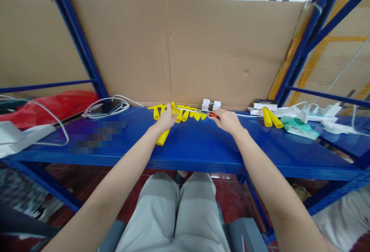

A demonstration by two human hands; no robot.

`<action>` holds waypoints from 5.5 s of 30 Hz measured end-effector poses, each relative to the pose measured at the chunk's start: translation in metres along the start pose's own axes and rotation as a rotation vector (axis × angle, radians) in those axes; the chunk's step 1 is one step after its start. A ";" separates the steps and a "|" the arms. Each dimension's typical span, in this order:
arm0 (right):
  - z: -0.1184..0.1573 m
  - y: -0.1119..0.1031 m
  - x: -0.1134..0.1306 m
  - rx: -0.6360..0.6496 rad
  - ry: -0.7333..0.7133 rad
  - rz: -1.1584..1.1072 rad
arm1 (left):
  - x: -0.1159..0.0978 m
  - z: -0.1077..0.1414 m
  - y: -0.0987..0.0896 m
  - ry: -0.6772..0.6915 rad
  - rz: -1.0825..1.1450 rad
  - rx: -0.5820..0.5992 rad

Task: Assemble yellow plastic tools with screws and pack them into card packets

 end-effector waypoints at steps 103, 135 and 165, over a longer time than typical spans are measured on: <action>-0.001 -0.001 0.004 -0.015 0.048 0.064 | 0.001 0.000 -0.004 0.020 -0.085 -0.008; -0.001 -0.003 0.007 -0.064 -0.023 0.023 | 0.001 -0.003 -0.006 0.022 -0.067 -0.014; -0.003 -0.001 0.006 0.014 -0.004 0.061 | 0.002 -0.001 -0.003 0.007 -0.005 0.042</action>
Point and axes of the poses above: each hand's wrist, its own z-axis away from the middle knuckle, its own y-axis out of the palm, x = y × z, the point moved 1 cm from there along -z, towards the middle knuckle, and after that the axes turned 14 degrees about -x, right-handed, at the moved point
